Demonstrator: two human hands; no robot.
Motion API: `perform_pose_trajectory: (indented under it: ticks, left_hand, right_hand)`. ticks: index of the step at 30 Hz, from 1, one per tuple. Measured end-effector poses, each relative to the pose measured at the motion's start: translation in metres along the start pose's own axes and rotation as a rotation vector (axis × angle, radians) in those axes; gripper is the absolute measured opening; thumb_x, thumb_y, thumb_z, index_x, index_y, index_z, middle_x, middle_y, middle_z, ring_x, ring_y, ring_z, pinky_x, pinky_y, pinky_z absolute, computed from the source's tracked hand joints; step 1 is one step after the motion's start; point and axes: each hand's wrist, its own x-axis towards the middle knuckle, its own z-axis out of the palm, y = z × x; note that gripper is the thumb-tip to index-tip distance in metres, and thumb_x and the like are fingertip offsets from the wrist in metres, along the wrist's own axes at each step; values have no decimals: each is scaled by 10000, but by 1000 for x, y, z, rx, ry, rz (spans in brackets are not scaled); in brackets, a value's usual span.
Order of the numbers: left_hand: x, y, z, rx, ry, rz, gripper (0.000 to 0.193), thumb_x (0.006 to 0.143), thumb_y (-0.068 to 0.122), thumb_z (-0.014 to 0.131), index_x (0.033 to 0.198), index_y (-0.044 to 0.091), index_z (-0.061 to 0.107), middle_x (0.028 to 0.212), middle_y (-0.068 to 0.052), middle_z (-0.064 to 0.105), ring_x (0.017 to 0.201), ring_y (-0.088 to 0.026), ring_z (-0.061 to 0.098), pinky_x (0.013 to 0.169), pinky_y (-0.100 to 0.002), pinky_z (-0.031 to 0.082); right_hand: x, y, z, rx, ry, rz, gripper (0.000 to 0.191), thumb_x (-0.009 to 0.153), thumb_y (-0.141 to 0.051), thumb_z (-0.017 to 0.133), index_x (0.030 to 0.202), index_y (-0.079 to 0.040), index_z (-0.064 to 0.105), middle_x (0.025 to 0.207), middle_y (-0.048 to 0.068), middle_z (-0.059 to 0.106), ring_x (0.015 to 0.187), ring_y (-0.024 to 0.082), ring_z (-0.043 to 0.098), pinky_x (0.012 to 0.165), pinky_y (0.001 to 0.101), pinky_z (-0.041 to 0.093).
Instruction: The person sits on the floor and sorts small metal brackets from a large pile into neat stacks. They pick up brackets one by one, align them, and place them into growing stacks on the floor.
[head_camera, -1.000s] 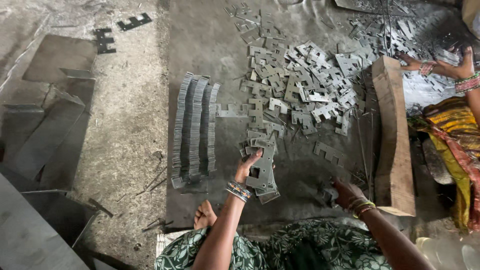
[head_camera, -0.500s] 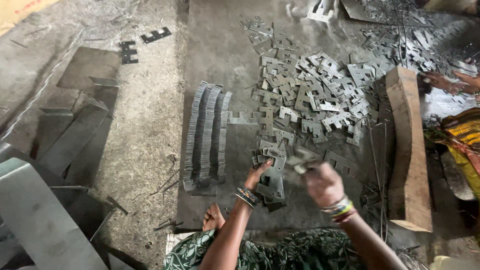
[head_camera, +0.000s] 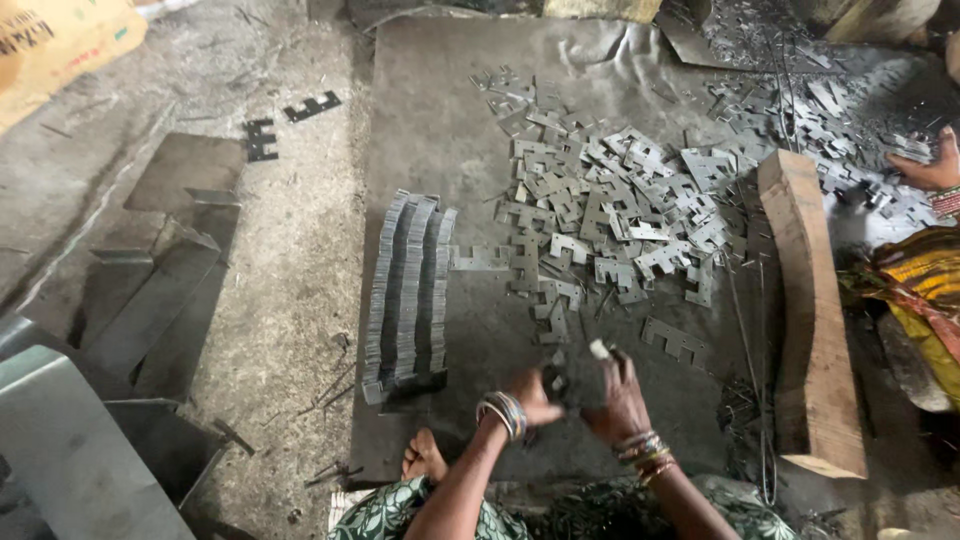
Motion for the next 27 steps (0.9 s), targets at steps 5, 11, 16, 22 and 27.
perform_pose_trajectory:
  ticks: [5, 11, 16, 22, 27]
  left_hand:
    - [-19, 7, 13, 536, -321, 76, 458, 709, 239, 829, 1108, 44, 714, 1111, -238, 731, 1053, -387, 701, 931, -469, 563]
    - [-23, 10, 4, 507, -205, 158, 539, 642, 302, 865, 1103, 60, 728, 1143, -206, 730, 1068, -373, 694, 907, -447, 574]
    - [-28, 7, -36, 475, -278, -156, 804, 676, 554, 946, 1158, -25, 665, 1173, -246, 689, 1105, -361, 683, 959, -415, 565]
    - [-31, -32, -48, 87, 290, -427, 454, 890, 465, 694, 1108, 76, 776, 1119, -188, 756, 1064, -355, 720, 926, -420, 578]
    - [-27, -30, -40, -387, 570, -390, 574, 954, 530, 661, 1114, -13, 762, 1133, -194, 785, 1120, -338, 741, 994, -418, 544]
  right_hand:
    - [-32, -8, 11, 133, -133, -199, 969, 618, -283, 931, 1450, -147, 454, 1380, 167, 495, 1214, 377, 535, 1011, 462, 482]
    - [-40, -2, 47, 136, -304, -244, 927, 681, -376, 887, 1437, -126, 414, 1311, 139, 524, 1235, 362, 529, 1042, 469, 449]
    - [-38, 5, 76, -24, -132, -403, 901, 660, -358, 847, 1383, -45, 410, 1370, 230, 508, 1296, 454, 473, 1008, 584, 383]
    - [-39, -8, 64, 55, -193, -306, 781, 757, -321, 765, 1438, -119, 441, 1297, 150, 559, 1211, 370, 517, 995, 501, 447]
    - [-34, -27, 53, 102, -96, -163, 581, 793, -258, 746, 1292, -89, 499, 1249, 136, 572, 1211, 367, 530, 1030, 451, 472]
